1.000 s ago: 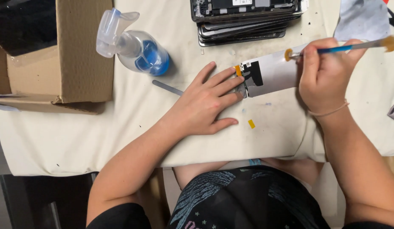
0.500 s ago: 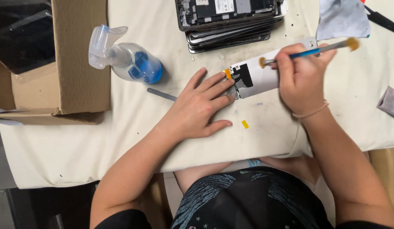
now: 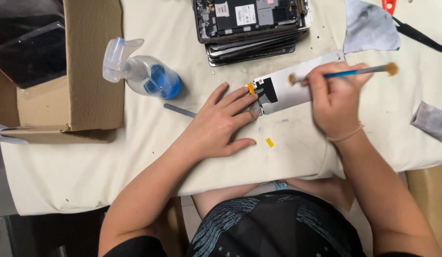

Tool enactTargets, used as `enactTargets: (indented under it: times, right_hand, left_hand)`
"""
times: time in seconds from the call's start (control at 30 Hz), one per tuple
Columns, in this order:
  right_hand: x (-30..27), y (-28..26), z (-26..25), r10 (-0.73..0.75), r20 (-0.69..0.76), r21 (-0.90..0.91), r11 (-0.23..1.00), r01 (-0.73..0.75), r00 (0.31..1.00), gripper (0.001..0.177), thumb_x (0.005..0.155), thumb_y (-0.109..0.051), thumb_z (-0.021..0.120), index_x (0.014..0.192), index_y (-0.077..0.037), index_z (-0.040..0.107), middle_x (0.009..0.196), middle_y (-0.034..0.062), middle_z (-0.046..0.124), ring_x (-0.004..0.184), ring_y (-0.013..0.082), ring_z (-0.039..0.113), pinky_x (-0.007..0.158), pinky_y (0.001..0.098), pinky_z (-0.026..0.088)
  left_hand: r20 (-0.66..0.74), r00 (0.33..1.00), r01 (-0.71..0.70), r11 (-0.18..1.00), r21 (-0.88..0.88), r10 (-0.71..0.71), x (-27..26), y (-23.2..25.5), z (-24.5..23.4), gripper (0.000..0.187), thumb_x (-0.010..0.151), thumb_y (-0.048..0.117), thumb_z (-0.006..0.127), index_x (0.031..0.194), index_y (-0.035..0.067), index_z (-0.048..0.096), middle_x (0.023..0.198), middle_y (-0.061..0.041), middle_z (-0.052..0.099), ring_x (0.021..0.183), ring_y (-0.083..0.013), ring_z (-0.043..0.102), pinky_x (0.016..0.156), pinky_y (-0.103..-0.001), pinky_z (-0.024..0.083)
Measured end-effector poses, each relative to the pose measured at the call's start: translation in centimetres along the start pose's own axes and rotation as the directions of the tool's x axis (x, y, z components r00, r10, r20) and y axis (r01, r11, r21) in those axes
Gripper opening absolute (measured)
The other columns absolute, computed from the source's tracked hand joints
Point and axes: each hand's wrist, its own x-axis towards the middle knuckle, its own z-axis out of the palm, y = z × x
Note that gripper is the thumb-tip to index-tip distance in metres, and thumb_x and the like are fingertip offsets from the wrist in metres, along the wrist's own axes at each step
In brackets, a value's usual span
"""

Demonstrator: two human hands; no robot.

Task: The person cleans a silver metal phone backplate and a flexible ribbon cable using a small brush and a white cloth. They wipe the surfaces of the backplate and the cable, then place the backplate on a stack of disassembled phone frames.

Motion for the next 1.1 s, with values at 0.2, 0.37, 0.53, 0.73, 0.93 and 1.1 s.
enactTargets:
  times: [0.2,0.37,0.53,0.73,0.93,1.1]
  right_hand:
    - [-0.7,1.3,0.5,-0.092,-0.070,-0.168,0.983,0.079,0.993,0.017,0.109,-0.009,0.062,0.096,-0.012,0.072,0.099,-0.0012,0.072,0.101,0.0254,0.061,0.108,0.0476,0.019]
    - [-1.7,0.2,0.7,-0.144,-0.037,0.048,0.988,0.145,0.989,0.019,0.109,-0.017,0.069,0.091,-0.013,0.065,0.086,-0.0015,0.060,0.101,0.0191,0.058,0.110,0.0453,0.018]
    - [-0.5,1.0,0.0,-0.203,-0.081,-0.126,0.973,0.192,0.976,0.014,0.105,-0.002,0.070,0.095,-0.011,0.072,0.092,0.0002,0.067,0.096,0.0217,0.063,0.109,0.0471,0.021]
    - [-1.4,1.3,-1.7,-0.108,0.012,-0.045,0.993,0.109,0.994,0.025,0.106,-0.008,0.060,0.084,-0.016,0.067,0.092,0.0002,0.069,0.100,0.0261,0.064,0.111,0.0476,0.024]
    - [1.5,3.5,-0.6,-0.075,-0.053,0.027,0.997,0.076,0.996,0.024,0.118,-0.006,0.060,0.099,-0.009,0.073,0.107,0.0028,0.073,0.109,0.0266,0.067,0.111,0.0449,0.022]
    - [0.4,5.4,-1.8,-0.048,-0.061,-0.181,0.983,0.036,0.997,0.033,0.118,-0.006,0.056,0.091,-0.012,0.075,0.107,0.0011,0.076,0.113,0.0252,0.061,0.111,0.0485,0.017]
  left_hand:
    - [0.007,1.000,0.012,1.000,-0.004,-0.012,0.1,0.0,0.0,0.052,0.092,0.053,0.065,0.119,0.009,0.070,0.147,-0.019,0.056,0.142,-0.0396,0.045,0.117,-0.064,0.027]
    - [0.056,0.991,0.128,0.990,-0.065,-0.124,0.3,0.3,-0.1,0.053,0.090,0.056,0.067,0.119,0.011,0.071,0.145,-0.018,0.058,0.144,-0.0368,0.046,0.121,-0.067,0.020]
    - [0.027,0.999,0.017,1.000,-0.016,-0.016,0.2,-0.1,-0.2,0.053,0.093,0.053,0.063,0.121,0.009,0.068,0.148,-0.019,0.055,0.143,-0.0394,0.044,0.117,-0.064,0.027]
    - [0.022,1.000,0.021,1.000,-0.021,-0.021,0.1,0.0,-0.1,0.052,0.093,0.052,0.064,0.120,0.009,0.069,0.148,-0.019,0.055,0.142,-0.0400,0.045,0.117,-0.065,0.027]
    - [0.017,1.000,0.015,1.000,-0.016,-0.014,0.2,0.1,-0.3,0.053,0.092,0.052,0.066,0.121,0.008,0.070,0.148,-0.019,0.056,0.142,-0.0398,0.046,0.117,-0.064,0.028]
    - [0.018,1.000,0.018,1.000,-0.017,-0.018,0.2,0.1,-0.3,0.053,0.092,0.052,0.066,0.121,0.008,0.069,0.148,-0.019,0.056,0.142,-0.0402,0.046,0.117,-0.064,0.028]
